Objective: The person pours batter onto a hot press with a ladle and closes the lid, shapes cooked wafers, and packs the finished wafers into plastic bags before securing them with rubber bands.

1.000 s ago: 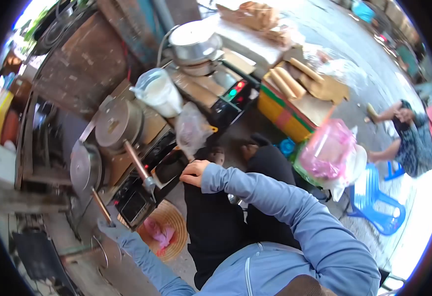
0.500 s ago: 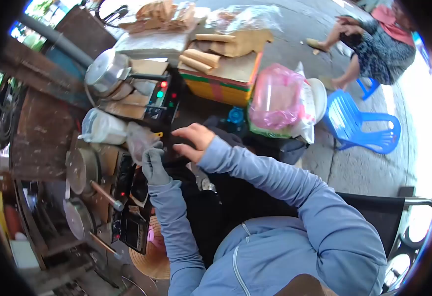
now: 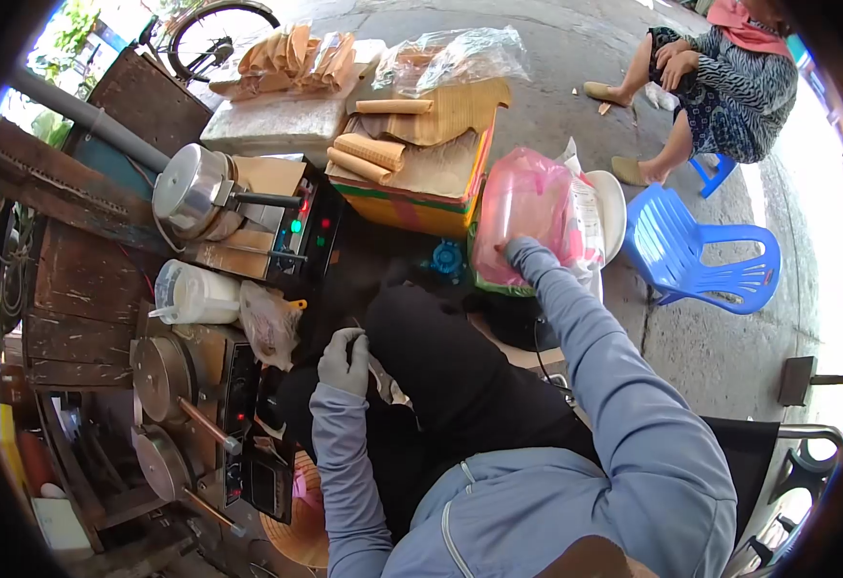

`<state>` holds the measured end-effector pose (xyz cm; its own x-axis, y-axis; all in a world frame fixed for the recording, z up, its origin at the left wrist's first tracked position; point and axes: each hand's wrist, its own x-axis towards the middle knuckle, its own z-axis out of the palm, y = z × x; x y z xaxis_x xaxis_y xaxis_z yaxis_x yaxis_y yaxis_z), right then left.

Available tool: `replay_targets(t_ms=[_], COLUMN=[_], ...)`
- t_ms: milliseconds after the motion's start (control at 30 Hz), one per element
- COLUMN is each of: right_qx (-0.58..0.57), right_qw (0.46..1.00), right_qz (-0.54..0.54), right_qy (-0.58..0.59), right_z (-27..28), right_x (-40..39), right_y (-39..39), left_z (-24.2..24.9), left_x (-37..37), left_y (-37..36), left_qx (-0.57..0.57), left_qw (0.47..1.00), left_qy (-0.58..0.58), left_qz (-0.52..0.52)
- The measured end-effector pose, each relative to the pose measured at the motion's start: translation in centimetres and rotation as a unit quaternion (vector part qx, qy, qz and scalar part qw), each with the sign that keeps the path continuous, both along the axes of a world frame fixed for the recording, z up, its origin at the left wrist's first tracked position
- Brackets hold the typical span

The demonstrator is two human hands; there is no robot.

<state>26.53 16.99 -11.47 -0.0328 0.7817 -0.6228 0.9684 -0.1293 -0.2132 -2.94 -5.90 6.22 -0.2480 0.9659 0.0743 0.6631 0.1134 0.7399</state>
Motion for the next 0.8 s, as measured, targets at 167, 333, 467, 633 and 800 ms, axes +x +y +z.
replay_targets(t_ms=[167,333,467,633,800], right_qx=[0.020,0.272,0.208,0.288,0.460], right_qw=[0.997,0.934,0.884,0.946,0.886], right_qz=[-0.036,-0.228,-0.415,-0.130,0.049], right_qy=[0.069,0.042,0.056,-0.069,0.005], right_z=[0.8,-0.1,-0.7,3.3,2.5], right_x=[-1.0,0.9,3.4,-0.9,-5.7], right_y=[-0.6,0.1,2.6,0.6,-1.0], left_z=[0.1,-0.1,0.3,0.9,0.6], left_x=[-0.2,-0.3,0.0,0.2,0.0], left_y=[0.7,1.3,1.6,1.7,1.6], left_qx=[-0.019,-0.023,-0.018,-0.027,-0.046], left_qw=[0.999,0.999,1.000,1.000,0.999], left_qy=[0.036,0.029,0.021,0.011,0.011], left_qz=[0.013,0.006,0.001,0.001,0.017])
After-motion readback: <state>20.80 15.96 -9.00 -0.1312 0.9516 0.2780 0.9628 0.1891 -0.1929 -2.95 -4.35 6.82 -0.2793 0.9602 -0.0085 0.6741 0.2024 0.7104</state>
